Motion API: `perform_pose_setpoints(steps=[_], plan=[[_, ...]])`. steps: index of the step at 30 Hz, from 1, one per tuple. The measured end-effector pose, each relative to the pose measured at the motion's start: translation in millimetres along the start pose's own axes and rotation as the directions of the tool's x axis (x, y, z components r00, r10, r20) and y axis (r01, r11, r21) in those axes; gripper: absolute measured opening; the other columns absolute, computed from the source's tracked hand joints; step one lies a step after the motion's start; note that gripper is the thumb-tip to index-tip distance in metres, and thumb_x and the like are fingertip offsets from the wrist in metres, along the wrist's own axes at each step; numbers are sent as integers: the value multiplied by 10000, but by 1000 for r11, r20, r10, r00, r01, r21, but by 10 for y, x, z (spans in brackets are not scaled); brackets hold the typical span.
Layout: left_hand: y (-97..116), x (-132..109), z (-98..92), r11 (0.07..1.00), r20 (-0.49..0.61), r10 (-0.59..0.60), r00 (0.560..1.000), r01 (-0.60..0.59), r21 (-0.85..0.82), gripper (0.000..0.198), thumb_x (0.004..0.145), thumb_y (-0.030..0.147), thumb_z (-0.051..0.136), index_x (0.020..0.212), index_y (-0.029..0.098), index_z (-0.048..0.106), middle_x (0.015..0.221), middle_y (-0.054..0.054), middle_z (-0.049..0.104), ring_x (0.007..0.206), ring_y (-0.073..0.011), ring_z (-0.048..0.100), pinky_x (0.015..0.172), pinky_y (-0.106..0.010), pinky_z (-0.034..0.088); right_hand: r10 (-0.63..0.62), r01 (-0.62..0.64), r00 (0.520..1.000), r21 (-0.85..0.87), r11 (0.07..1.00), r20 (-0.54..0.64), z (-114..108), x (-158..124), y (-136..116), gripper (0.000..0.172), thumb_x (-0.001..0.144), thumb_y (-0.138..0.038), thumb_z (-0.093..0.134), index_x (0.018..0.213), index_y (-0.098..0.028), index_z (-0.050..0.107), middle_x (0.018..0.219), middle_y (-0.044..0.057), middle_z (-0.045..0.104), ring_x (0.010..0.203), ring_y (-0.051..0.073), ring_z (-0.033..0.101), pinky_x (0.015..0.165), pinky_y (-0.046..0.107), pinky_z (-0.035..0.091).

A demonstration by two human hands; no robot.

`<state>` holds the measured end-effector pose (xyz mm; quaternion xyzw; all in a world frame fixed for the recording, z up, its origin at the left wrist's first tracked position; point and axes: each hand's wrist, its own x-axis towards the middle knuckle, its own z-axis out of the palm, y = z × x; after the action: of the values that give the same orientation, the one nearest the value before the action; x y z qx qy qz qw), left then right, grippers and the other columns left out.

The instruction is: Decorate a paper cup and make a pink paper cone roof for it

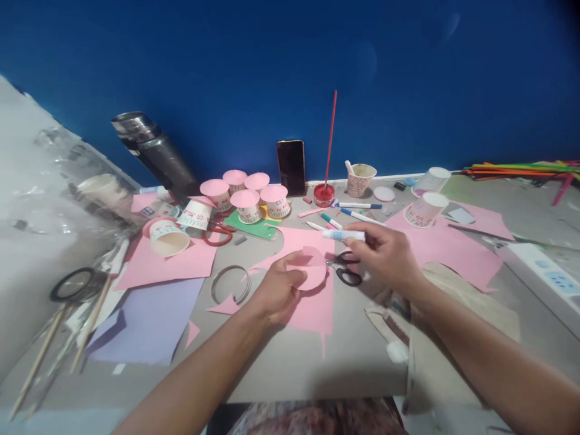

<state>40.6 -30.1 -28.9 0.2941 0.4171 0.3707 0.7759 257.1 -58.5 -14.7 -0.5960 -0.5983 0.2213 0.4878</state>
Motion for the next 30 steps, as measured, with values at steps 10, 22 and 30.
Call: perform_pose_setpoints(steps=[10,22,30], plan=[[28,-4,-15,987,67,-34,997,44,-156,221,768,122,769,988,117,753,953,-119,788,928,-288,763,983,-508,585,370,-522,844,754,399,388,-34,166,31,240,681,-261,793,806,-211,594,698,-17,586,569,107,472,446,204,352],[78,-17,24,959,-42,-75,996,61,-278,170,963,210,602,997,105,731,1004,-155,784,916,-288,765,916,-510,622,369,-513,853,726,458,370,-47,170,75,403,792,-521,784,718,-225,521,635,-40,521,468,102,407,429,266,419],[11,27,-20,957,-34,52,998,-59,-285,139,926,222,691,958,107,762,1035,-126,797,1032,-254,744,1040,-394,546,396,-620,761,398,676,513,184,-27,44,379,756,-470,825,671,-169,611,585,-13,583,481,97,503,422,216,361]])
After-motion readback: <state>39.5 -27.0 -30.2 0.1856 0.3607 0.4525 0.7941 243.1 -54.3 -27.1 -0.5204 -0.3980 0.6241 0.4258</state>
